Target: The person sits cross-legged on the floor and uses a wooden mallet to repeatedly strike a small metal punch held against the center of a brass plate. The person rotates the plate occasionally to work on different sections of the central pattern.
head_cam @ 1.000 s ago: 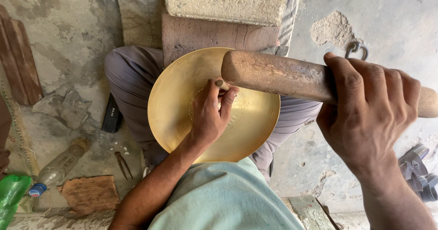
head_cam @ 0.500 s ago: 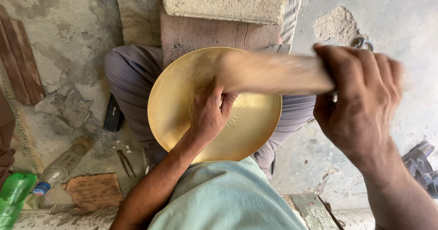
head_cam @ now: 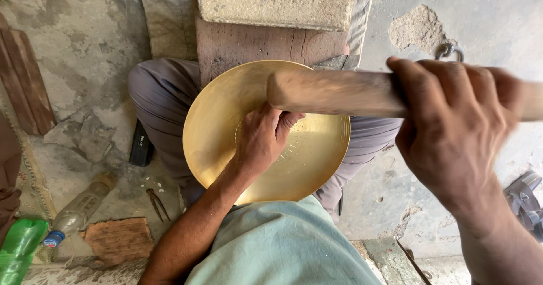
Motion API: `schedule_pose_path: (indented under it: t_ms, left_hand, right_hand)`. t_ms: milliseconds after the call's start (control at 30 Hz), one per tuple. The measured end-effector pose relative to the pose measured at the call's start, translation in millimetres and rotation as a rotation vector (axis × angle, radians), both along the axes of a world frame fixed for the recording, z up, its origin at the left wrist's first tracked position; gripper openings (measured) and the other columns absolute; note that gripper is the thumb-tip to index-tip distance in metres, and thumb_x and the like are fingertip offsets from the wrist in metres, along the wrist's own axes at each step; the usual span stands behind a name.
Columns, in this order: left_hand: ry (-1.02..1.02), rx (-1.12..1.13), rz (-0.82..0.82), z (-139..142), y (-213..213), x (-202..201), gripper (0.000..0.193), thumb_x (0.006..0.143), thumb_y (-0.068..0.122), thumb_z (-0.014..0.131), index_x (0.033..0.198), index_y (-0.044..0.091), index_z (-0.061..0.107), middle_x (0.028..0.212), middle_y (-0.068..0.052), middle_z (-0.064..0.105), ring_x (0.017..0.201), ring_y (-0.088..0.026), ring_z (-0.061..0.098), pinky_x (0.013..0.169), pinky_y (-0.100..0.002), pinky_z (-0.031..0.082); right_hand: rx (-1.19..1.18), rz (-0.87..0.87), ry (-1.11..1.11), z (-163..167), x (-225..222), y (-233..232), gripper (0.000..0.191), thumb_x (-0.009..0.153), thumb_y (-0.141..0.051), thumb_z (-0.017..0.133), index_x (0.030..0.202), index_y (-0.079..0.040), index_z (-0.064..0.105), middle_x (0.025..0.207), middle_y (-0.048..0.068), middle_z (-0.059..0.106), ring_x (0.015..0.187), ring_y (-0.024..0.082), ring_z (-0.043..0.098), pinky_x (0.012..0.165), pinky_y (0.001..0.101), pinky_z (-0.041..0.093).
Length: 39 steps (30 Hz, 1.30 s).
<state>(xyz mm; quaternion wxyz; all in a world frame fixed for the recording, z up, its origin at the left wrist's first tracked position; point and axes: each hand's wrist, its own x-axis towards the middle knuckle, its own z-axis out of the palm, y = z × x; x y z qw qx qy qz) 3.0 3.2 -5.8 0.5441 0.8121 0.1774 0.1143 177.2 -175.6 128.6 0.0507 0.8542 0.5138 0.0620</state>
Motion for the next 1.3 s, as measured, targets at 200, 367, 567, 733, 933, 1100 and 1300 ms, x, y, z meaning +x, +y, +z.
schedule_pose_path:
  t_ms: [200,367,567,733,933,1100,1300]
  left_hand:
    - [0.005,0.044,-0.045,-5.9,-1.8,-0.2,0.028,0.104,0.031,0.066,0.115,0.006,0.058,0.094,-0.011,0.069,0.084,-0.033,0.071,0.069,-0.044,0.055]
    - [-0.015,0.05,-0.052,-6.1,-3.3,-1.2,0.029,0.103,0.031,0.065,0.115,0.005,0.059,0.097,-0.012,0.07,0.084,-0.032,0.072,0.07,-0.042,0.056]
    - [-0.023,-0.135,0.047,6.4,-3.5,-6.0,0.02,0.106,0.021,0.063,0.112,0.003,0.056,0.09,-0.01,0.068,0.077,-0.024,0.073,0.067,-0.036,0.058]
    - [0.076,-0.331,0.132,12.5,-8.1,-12.1,0.018,0.105,0.018,0.064,0.104,0.002,0.056,0.081,-0.008,0.066,0.066,-0.022,0.067,0.059,-0.034,0.055]
    - [-0.109,-0.111,0.095,2.9,-19.1,-10.5,0.019,0.109,0.018,0.062,0.109,0.002,0.053,0.097,-0.01,0.065,0.084,-0.024,0.071,0.071,-0.035,0.058]
    - [0.004,-0.179,0.085,-4.9,-19.9,-15.6,0.019,0.107,0.019,0.063,0.109,0.002,0.055,0.095,-0.009,0.066,0.081,-0.023,0.072,0.07,-0.035,0.058]
    - [-0.122,0.09,0.037,-11.1,-20.4,-15.4,0.02,0.108,0.021,0.061,0.115,0.003,0.056,0.101,-0.014,0.066,0.091,-0.034,0.069,0.075,-0.043,0.055]
  right_hand:
    - [-0.146,0.107,-0.398,-6.6,1.8,-15.0,0.016,0.109,-0.019,0.072,0.125,-0.022,0.072,0.105,-0.004,0.074,0.093,0.012,0.067,0.097,0.0366,0.042]
    - [-0.04,-0.032,-0.011,-6.8,-0.5,-17.4,0.024,0.111,-0.017,0.064,0.134,-0.01,0.065,0.111,0.004,0.072,0.094,0.013,0.064,0.096,0.0314,0.042]
    - [0.171,-0.041,0.117,-9.1,-9.5,-20.6,0.041,0.103,-0.01,0.074,0.139,-0.005,0.055,0.112,0.011,0.071,0.094,0.02,0.066,0.091,0.0358,0.044]
    - [0.105,-0.075,0.088,-11.7,-9.2,-37.4,0.044,0.101,-0.008,0.07,0.144,-0.007,0.058,0.113,0.007,0.069,0.096,0.018,0.064,0.09,0.034,0.041]
    - [0.037,-0.022,-0.085,-11.6,-10.3,-37.7,0.044,0.103,-0.005,0.071,0.145,-0.01,0.059,0.11,0.006,0.07,0.094,0.018,0.062,0.093,0.0357,0.042]
    - [0.198,-0.064,0.247,-7.5,-8.5,-13.0,0.047,0.102,-0.01,0.07,0.145,-0.001,0.055,0.112,0.01,0.073,0.091,0.018,0.064,0.084,0.0333,0.044]
    - [-0.027,0.163,-0.344,-0.3,-5.0,9.9,0.016,0.103,-0.016,0.079,0.116,-0.018,0.07,0.095,-0.002,0.074,0.079,0.013,0.068,0.08,0.0329,0.053]
